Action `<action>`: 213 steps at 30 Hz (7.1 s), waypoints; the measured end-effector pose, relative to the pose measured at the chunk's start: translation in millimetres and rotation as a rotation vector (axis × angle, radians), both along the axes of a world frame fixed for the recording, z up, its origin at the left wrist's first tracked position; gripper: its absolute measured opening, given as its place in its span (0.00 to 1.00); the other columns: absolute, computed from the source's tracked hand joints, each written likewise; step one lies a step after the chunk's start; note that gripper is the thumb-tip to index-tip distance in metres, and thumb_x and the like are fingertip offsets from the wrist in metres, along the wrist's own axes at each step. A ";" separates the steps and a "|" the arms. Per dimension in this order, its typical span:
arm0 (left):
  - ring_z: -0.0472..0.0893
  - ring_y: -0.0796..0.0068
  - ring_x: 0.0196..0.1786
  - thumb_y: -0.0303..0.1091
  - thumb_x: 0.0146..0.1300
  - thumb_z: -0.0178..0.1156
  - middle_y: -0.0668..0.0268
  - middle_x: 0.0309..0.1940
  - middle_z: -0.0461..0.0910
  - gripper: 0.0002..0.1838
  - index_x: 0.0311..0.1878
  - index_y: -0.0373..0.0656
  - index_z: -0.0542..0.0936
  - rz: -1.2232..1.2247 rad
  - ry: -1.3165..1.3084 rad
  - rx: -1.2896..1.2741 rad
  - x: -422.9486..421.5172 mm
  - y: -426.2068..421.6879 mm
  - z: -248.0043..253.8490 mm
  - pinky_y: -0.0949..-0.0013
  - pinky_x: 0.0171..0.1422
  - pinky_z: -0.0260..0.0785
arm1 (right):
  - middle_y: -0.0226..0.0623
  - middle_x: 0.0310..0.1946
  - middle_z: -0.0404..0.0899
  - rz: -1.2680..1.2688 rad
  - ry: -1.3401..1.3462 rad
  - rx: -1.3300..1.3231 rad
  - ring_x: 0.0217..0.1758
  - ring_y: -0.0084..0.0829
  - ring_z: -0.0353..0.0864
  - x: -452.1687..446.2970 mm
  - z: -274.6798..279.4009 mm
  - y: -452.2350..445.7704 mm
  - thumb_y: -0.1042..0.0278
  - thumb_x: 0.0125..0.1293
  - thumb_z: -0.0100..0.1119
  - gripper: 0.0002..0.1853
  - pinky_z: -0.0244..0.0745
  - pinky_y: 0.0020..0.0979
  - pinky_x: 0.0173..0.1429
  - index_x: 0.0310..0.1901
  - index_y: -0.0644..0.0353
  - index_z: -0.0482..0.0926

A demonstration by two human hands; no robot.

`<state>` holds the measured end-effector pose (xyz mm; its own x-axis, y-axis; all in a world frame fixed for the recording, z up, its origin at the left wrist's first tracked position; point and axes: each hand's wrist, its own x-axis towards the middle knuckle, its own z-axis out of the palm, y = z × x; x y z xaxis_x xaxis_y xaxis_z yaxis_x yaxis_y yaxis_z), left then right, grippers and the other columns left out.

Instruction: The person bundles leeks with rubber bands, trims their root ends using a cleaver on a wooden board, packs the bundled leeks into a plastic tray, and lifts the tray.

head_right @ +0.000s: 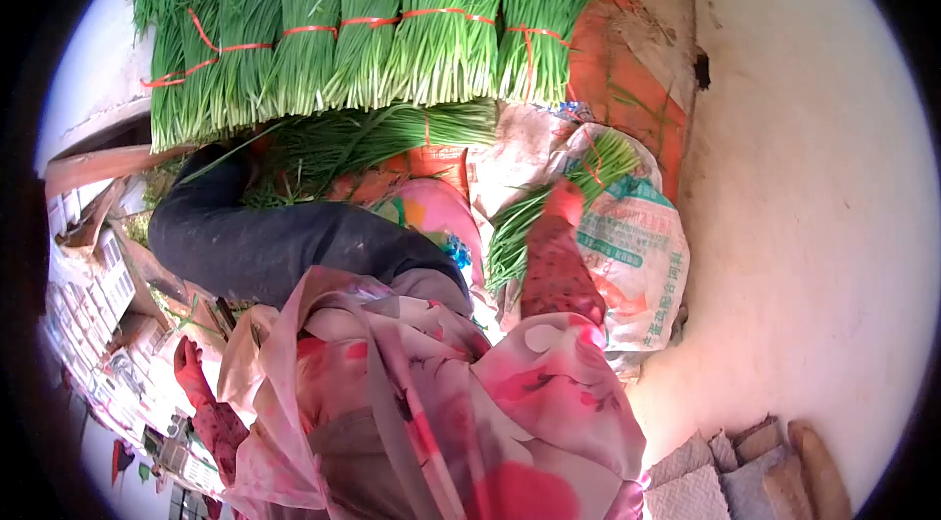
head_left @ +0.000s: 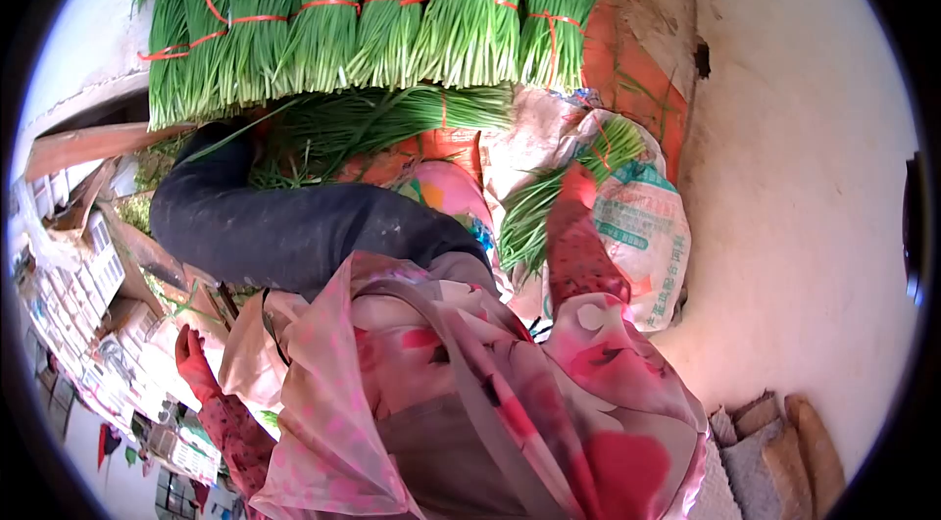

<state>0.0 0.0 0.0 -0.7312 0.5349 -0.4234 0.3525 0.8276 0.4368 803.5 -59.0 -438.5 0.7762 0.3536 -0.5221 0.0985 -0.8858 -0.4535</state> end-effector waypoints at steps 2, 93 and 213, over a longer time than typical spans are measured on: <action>0.80 0.72 0.49 0.36 0.69 0.62 0.61 0.50 0.81 0.20 0.60 0.36 0.77 -0.022 0.019 -0.085 30.2 18.0 42.3 0.70 0.56 0.73 | 0.38 0.28 0.84 -0.058 0.096 0.001 0.24 0.31 0.80 -11.9 66.7 -3.3 0.48 0.68 0.58 0.23 0.77 0.32 0.30 0.48 0.63 0.78; 0.81 0.65 0.53 0.40 0.65 0.62 0.60 0.53 0.81 0.25 0.62 0.38 0.74 0.544 -1.101 2.006 159.7 -96.7 87.9 0.59 0.64 0.70 | 0.33 0.39 0.83 2.448 0.319 1.303 0.40 0.39 0.82 -713.0 684.5 108.4 0.61 0.61 0.63 0.10 0.77 0.37 0.44 0.42 0.52 0.83; 0.82 0.68 0.49 0.25 0.57 0.63 0.61 0.49 0.82 0.24 0.58 0.34 0.75 0.886 -0.511 1.712 158.2 -138.6 57.2 0.65 0.58 0.73 | 0.41 0.56 0.76 2.112 1.221 0.305 0.58 0.31 0.76 -636.6 532.0 77.8 0.62 0.58 0.72 0.42 0.71 0.33 0.63 0.70 0.66 0.60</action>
